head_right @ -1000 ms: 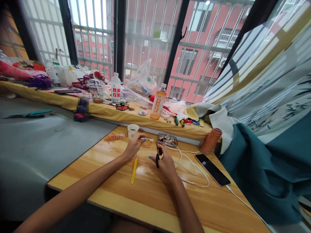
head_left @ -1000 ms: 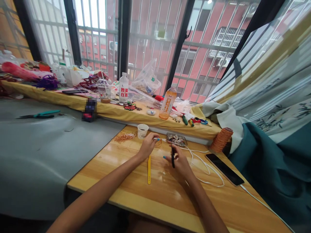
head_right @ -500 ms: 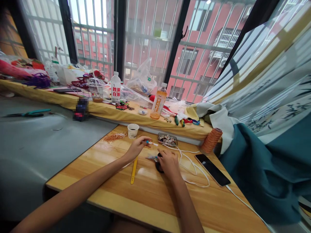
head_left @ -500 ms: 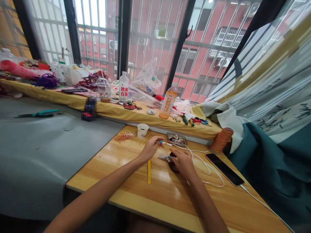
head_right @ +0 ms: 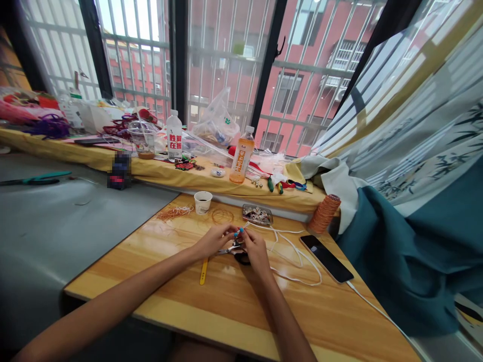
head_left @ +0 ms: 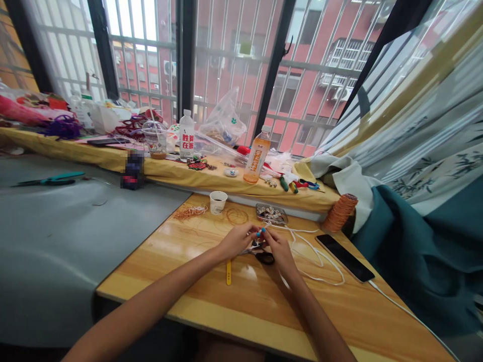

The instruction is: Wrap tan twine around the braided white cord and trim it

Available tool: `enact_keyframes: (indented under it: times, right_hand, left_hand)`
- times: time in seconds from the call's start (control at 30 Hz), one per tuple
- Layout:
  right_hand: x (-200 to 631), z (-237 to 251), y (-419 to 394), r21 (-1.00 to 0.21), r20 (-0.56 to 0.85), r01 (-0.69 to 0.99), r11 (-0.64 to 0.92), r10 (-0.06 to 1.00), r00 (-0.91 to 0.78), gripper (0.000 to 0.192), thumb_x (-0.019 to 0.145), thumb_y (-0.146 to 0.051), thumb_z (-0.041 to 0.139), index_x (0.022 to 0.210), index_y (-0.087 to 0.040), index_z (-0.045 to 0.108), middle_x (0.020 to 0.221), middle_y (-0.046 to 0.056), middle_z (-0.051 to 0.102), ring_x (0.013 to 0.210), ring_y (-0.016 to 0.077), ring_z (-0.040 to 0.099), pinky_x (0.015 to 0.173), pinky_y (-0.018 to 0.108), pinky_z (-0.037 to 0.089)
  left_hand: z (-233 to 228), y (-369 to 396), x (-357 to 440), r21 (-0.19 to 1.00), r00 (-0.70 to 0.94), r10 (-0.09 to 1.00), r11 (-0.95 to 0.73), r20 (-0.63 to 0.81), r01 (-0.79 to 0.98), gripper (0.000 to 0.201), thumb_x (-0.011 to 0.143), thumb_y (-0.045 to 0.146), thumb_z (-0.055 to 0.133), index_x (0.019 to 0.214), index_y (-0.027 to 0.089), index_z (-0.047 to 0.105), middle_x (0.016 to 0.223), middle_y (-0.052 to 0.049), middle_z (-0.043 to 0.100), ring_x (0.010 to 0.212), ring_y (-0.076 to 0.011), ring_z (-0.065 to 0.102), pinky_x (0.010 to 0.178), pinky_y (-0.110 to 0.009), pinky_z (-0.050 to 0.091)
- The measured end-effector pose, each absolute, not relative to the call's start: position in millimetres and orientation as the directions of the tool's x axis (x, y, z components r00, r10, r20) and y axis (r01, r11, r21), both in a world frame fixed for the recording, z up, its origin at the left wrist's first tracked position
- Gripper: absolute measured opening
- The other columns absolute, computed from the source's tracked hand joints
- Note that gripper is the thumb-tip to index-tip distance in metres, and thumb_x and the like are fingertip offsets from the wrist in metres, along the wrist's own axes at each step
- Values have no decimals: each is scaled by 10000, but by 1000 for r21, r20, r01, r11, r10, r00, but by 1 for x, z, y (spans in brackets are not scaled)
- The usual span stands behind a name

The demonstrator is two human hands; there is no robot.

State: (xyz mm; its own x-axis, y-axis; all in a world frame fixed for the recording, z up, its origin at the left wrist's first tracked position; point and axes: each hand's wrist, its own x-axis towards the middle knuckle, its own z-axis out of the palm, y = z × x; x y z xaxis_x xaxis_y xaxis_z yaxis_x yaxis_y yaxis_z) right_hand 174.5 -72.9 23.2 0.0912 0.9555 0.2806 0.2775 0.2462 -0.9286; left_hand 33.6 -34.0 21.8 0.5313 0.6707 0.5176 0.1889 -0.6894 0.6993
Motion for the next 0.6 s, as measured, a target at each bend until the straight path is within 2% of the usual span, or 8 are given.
enact_keyframes:
  times: [0.07,0.17,0.27,0.37,0.43,0.5,0.6]
  right_hand:
    - [175,23,-73,-960,230,188,207,967,110,353,678,-502,508,716,-163,599,598,-3,535,539,131,510,512,254,430]
    - [173,24,-73,-974,181,142,178,983,14,330,661,-469,543,754,-158,603,623,-7,544,556,123,521,529,251,445]
    - [172,23,-72,-963,159,204,177,982,-102,271,656,-377,567,802,-152,606,646,-3,574,576,123,537,551,243,436]
    - [173,22,-71,-935,132,321,153,988,-86,249,680,-317,503,819,-144,615,594,2,582,525,127,527,532,252,421]
    - [176,21,-70,-871,204,459,177,979,8,255,689,-296,462,818,-150,626,639,28,609,577,155,544,561,274,421]
    - [180,21,-70,-764,350,607,217,931,108,251,692,-286,451,796,-151,636,740,64,631,695,192,559,636,302,417]
    - [185,21,-70,-694,454,686,219,872,181,274,714,-312,440,790,-132,634,777,93,632,746,212,558,676,316,406]
  left_hand:
    - [20,-35,34,649,570,629,-733,528,207,194,793,172,410,924,171,553,838,-32,626,764,-134,561,669,-225,415]
    - [18,-35,34,633,545,660,-724,518,275,202,799,180,393,924,167,551,823,-33,621,755,-138,554,668,-227,409]
    - [16,-33,33,653,485,707,-690,514,313,203,805,187,371,876,162,560,776,-25,612,718,-125,547,652,-215,404]
    - [16,-30,32,660,469,722,-676,508,326,212,795,176,362,867,158,561,748,-20,597,698,-117,536,643,-210,401]
    - [16,-28,33,670,481,729,-665,487,330,223,781,163,360,871,157,564,706,-12,582,667,-111,524,624,-208,396]
    - [17,-26,33,717,495,759,-614,423,330,222,752,137,368,836,152,574,637,4,554,600,-100,502,574,-200,384]
    - [19,-23,33,868,508,830,-411,229,279,195,719,127,376,763,133,565,563,24,505,475,-76,449,463,-181,348]
